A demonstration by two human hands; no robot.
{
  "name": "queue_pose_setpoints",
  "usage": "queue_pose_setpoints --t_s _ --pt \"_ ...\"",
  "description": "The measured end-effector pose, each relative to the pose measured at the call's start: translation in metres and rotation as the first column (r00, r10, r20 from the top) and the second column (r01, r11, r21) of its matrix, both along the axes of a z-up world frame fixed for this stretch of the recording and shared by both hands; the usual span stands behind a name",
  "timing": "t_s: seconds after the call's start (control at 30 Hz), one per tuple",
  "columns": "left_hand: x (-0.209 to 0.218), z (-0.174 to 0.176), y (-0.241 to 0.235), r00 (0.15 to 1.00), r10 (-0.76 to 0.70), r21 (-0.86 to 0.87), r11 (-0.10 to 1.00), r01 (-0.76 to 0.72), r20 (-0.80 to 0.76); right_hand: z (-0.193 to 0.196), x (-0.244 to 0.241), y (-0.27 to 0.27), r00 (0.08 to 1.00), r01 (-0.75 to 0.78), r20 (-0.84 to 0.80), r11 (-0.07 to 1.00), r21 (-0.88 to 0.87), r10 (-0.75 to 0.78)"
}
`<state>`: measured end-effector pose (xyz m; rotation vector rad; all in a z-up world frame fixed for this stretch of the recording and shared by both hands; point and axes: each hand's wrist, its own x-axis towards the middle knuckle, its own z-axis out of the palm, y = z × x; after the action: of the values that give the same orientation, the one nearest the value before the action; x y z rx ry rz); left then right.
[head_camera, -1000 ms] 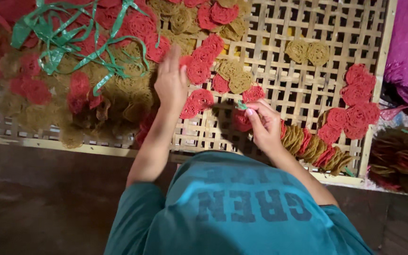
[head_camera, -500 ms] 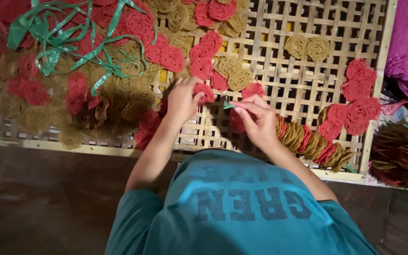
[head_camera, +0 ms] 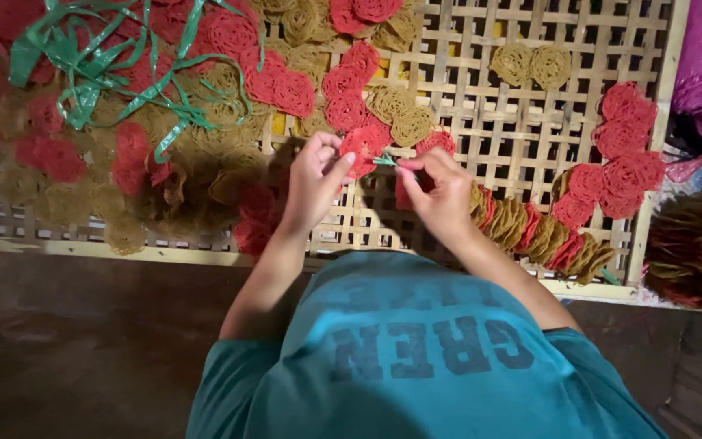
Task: The person assembles decorative flower-like items by threading a green ribbon through red and brown coiled pieces on a wooden lattice tray. The person repeatedly picks up the coiled pieces, threads the ribbon through them, and places the assembled items back on the tray.
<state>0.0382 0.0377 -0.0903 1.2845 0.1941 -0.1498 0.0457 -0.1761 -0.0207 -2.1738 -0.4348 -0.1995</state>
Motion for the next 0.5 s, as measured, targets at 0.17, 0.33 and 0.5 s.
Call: queue_pose_setpoints --t_s 0.17,0.33,0.5 --pt "-0.008 0.023 -0.009 1.0 -0.011 0.02 1.0 0.011 0.023 -0.002 0.0 0.003 0.999 0.003 0.041 1.0 -0.028 -0.002" --pt "-0.011 0.034 -0.014 0.997 -0.022 0.069 0.997 0.017 0.075 -0.002 -0.001 0.001 0.992 -0.037 0.116 0.995 -0.091 0.048" --pt "-0.014 0.039 -0.018 0.983 -0.056 0.15 0.988 0.03 0.173 0.0 -0.001 0.002 0.987 -0.063 0.139 0.989 -0.135 0.082"
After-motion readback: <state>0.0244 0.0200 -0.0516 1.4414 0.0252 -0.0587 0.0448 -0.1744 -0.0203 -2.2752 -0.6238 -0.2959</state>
